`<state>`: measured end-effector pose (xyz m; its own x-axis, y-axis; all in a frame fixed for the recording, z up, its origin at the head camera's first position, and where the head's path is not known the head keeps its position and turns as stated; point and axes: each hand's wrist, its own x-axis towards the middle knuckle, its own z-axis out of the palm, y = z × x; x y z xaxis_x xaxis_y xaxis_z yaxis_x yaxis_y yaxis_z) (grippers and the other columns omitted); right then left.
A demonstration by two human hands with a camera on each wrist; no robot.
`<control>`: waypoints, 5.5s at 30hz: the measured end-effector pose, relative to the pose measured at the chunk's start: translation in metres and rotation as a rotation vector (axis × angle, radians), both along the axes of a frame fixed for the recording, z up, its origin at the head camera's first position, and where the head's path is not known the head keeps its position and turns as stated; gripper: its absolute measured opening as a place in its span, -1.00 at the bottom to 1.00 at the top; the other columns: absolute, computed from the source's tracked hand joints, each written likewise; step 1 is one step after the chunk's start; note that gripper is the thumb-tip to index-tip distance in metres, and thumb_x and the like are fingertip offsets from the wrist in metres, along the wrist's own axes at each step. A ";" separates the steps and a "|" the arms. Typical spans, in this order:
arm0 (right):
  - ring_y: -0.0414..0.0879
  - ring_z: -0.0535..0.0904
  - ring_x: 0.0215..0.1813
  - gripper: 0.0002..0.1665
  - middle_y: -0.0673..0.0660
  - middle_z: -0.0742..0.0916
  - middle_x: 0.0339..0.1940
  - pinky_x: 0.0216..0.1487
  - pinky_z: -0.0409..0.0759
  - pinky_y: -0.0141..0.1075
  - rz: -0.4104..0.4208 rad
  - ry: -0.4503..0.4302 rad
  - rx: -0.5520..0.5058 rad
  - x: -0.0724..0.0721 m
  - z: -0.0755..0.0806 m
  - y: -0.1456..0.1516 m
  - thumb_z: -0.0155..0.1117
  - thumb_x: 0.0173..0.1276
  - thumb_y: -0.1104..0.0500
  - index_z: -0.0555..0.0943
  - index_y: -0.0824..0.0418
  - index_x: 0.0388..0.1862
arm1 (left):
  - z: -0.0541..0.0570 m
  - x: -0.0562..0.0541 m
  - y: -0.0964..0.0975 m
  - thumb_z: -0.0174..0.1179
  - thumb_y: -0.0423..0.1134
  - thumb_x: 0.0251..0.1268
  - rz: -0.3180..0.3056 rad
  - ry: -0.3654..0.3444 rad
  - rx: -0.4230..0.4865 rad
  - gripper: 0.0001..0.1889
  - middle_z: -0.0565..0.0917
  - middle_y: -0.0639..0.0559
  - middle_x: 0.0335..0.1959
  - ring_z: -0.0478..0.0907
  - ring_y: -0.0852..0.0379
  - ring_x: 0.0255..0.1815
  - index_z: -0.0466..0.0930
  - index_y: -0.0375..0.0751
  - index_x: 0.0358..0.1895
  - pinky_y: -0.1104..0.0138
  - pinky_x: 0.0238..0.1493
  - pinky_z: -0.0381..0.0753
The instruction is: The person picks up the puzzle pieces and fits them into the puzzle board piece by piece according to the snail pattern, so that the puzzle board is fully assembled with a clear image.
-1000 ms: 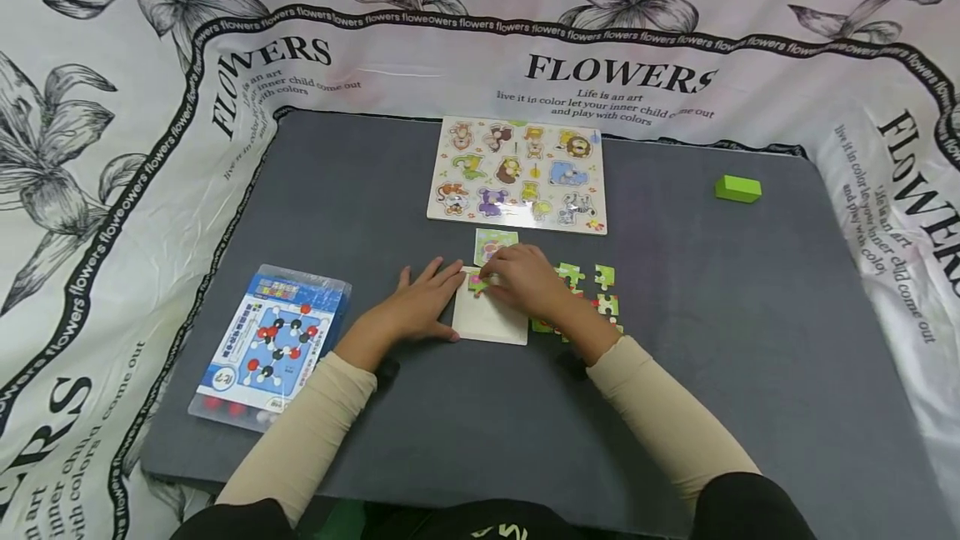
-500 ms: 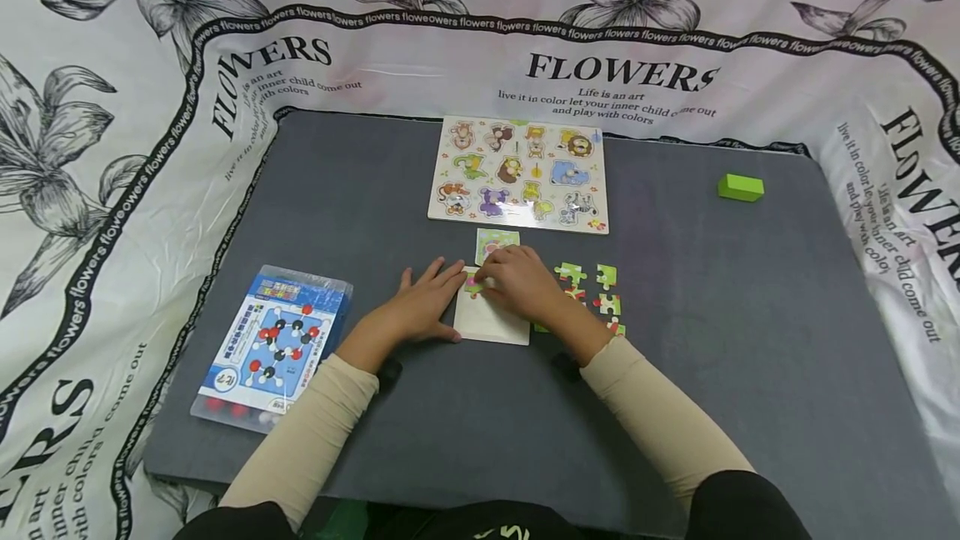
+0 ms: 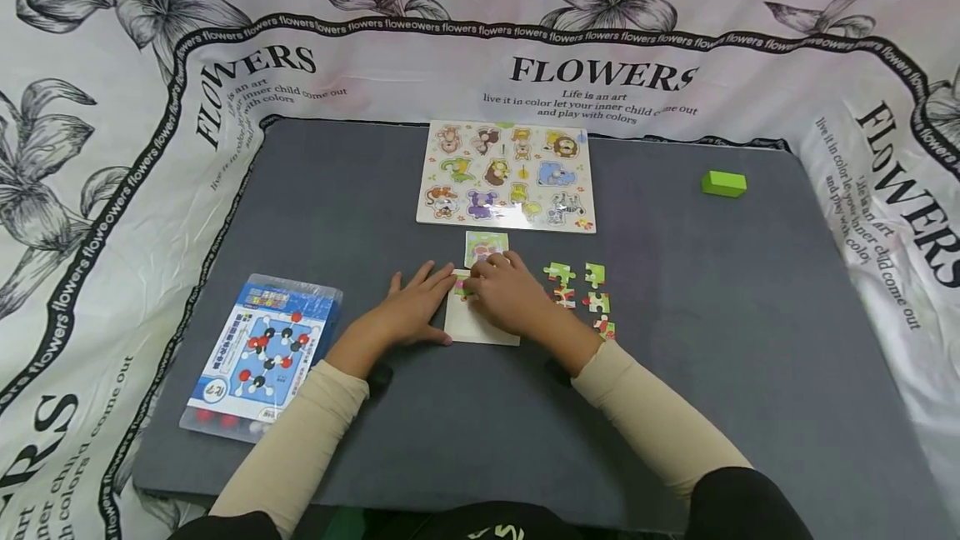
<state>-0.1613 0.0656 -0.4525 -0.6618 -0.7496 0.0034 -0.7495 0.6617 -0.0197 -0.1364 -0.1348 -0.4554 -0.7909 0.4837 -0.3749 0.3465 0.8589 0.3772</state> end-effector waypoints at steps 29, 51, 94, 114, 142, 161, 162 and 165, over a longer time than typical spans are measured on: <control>0.05 0.40 0.34 -0.42 0.06 0.54 0.28 0.42 0.21 0.07 0.032 0.157 0.184 0.016 -0.005 -0.003 -0.01 0.52 -0.14 0.43 0.06 0.40 | 0.000 -0.001 -0.003 0.41 0.09 0.08 0.008 0.015 0.026 0.03 -0.07 -0.03 0.60 -0.27 -0.13 0.60 0.02 -0.16 0.55 -0.37 0.36 -0.19; 0.15 0.54 0.14 -0.68 0.20 0.69 0.00 0.30 0.33 0.07 -0.293 -0.027 -0.173 -0.012 0.003 0.102 0.33 0.33 0.17 0.65 0.20 0.04 | 0.002 0.005 0.001 0.44 0.06 0.05 0.019 0.011 0.029 0.03 -0.07 -0.08 0.60 -0.26 -0.16 0.60 0.05 -0.20 0.53 -0.39 0.35 -0.21; 0.03 0.60 0.01 -0.71 0.07 0.75 -0.11 0.25 0.39 -0.03 -0.007 0.005 -0.218 -0.010 -0.005 0.034 0.43 0.23 0.18 0.74 0.04 -0.04 | 0.000 0.002 -0.005 0.39 0.10 0.10 0.009 -0.010 0.022 0.03 -0.13 -0.02 0.61 -0.32 -0.12 0.60 -0.01 -0.16 0.55 -0.36 0.38 -0.23; 0.07 0.54 0.06 -0.72 0.06 0.70 -0.07 0.31 0.29 0.08 -0.039 0.074 -0.060 -0.003 -0.010 0.020 0.30 0.36 0.11 0.72 -0.06 0.03 | 0.004 0.000 -0.003 0.41 0.08 0.07 0.017 0.009 0.019 0.03 -0.09 -0.04 0.60 -0.29 -0.14 0.60 0.03 -0.18 0.53 -0.37 0.37 -0.19; 0.21 0.47 0.18 -0.57 0.24 0.66 0.05 0.30 0.26 0.13 -0.331 -0.064 -0.197 -0.013 -0.002 0.137 0.37 0.29 0.14 0.62 0.21 0.13 | -0.001 0.006 -0.003 0.43 0.06 0.07 0.032 0.003 0.052 0.02 -0.07 -0.07 0.60 -0.26 -0.17 0.60 0.04 -0.19 0.53 -0.38 0.36 -0.22; 0.21 0.54 0.08 -0.67 0.26 0.68 -0.05 0.24 0.34 0.14 -0.340 -0.068 -0.174 -0.011 -0.005 0.159 0.28 0.30 0.30 0.67 0.24 0.05 | 0.000 0.003 -0.003 0.43 0.04 0.07 0.033 0.006 0.068 0.02 -0.05 -0.06 0.59 -0.28 -0.14 0.60 0.04 -0.18 0.54 -0.38 0.36 -0.24; 0.21 0.54 0.07 -0.67 0.27 0.68 -0.05 0.24 0.34 0.14 -0.338 -0.068 -0.172 -0.011 -0.005 0.159 0.28 0.29 0.30 0.67 0.24 0.05 | 0.001 0.004 -0.003 0.43 0.04 0.07 0.033 0.002 0.069 0.02 -0.05 -0.06 0.60 -0.28 -0.14 0.60 0.03 -0.18 0.54 -0.38 0.37 -0.25; 0.20 0.54 0.07 -0.67 0.26 0.68 -0.07 0.24 0.33 0.13 -0.331 -0.065 -0.169 -0.012 -0.004 0.156 0.30 0.28 0.31 0.68 0.24 0.04 | 0.003 0.005 -0.005 0.44 0.02 0.08 0.033 -0.002 0.072 0.02 -0.05 -0.07 0.59 -0.28 -0.15 0.60 0.04 -0.19 0.54 -0.38 0.36 -0.25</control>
<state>-0.1731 0.2214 -0.4566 -0.8710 -0.4877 0.0586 -0.4894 0.8511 -0.1900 -0.1318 -0.1396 -0.4521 -0.8060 0.4830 -0.3422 0.3173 0.8406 0.4389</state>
